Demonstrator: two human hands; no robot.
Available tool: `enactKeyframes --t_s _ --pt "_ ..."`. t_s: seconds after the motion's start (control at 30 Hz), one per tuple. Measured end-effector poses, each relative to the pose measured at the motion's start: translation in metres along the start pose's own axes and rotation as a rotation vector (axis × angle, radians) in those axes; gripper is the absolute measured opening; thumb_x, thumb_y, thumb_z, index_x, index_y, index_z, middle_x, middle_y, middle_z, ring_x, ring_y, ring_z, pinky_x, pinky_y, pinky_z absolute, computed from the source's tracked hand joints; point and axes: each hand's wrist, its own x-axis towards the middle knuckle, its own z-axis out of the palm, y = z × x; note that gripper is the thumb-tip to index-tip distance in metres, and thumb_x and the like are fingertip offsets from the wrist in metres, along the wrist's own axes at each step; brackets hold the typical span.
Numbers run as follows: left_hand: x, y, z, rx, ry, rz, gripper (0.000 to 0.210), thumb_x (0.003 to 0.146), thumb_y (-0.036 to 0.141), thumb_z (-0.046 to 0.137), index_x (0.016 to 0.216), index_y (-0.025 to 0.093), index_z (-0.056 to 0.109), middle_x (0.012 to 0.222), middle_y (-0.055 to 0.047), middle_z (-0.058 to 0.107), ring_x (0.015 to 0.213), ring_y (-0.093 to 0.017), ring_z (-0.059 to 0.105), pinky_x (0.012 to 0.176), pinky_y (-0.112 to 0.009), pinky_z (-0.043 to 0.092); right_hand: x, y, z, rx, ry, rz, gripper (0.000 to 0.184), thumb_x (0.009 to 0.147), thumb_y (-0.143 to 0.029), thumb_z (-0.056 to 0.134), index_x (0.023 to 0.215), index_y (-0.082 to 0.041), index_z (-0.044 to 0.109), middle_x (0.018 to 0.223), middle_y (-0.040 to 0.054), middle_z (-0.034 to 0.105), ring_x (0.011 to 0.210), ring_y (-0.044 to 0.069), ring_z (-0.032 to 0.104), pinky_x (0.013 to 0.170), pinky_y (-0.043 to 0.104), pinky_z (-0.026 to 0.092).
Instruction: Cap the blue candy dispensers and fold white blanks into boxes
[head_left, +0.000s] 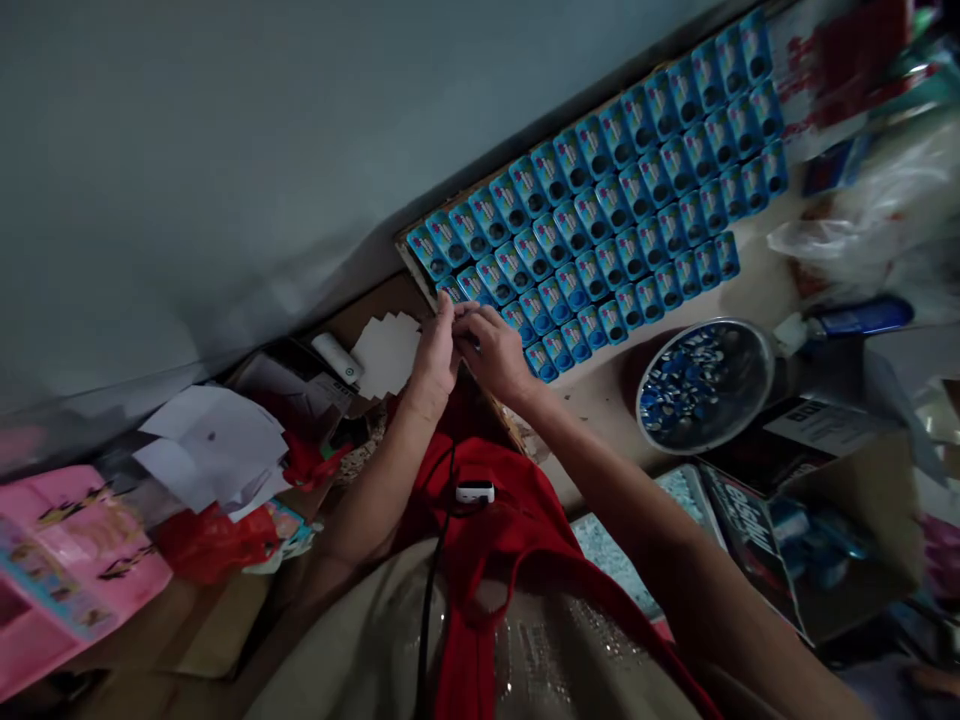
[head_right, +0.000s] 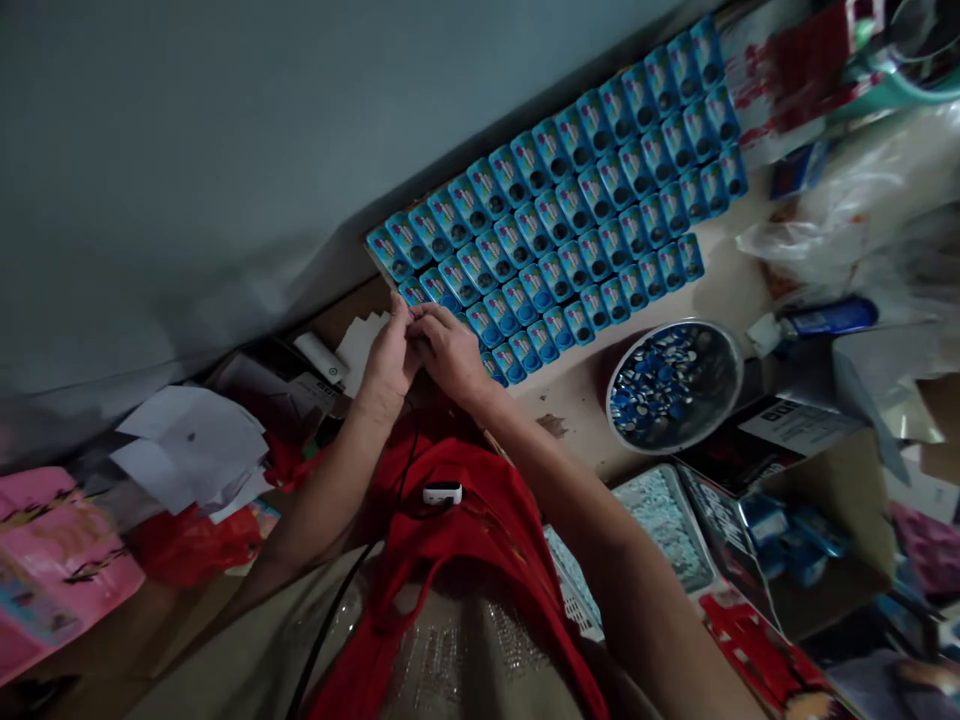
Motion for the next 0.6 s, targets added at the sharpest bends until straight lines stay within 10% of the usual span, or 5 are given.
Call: enactKeyframes --t_s 0.27,0.6 --pt "0.011 0.012 0.006 0.054 0.079 0.128 0.034 0.099 0.054 0.063 0.096 0.022 0.073 0.103 -0.005 0.078 0.106 -0.018 0.073 0.094 -0.028 0.056 0.035 0.037 -0.041 -0.166 0.163 0.267 0.032 0.094 -0.017 0.049 0.105 -0.020 0.079 0.107 0.0087 0.073 0.096 0.021 0.068 0.090 0.033 0.051" --pt "0.025 0.037 -0.031 0.168 0.330 0.254 0.023 0.087 0.043 0.077 0.089 0.022 0.069 0.082 0.000 0.073 0.082 -0.014 0.070 0.089 -0.032 0.054 0.097 0.048 -0.060 -0.460 -0.120 0.427 0.033 0.099 -0.016 0.054 0.130 -0.020 0.065 0.123 0.0099 0.075 0.109 0.026 0.070 0.086 0.034 0.053"
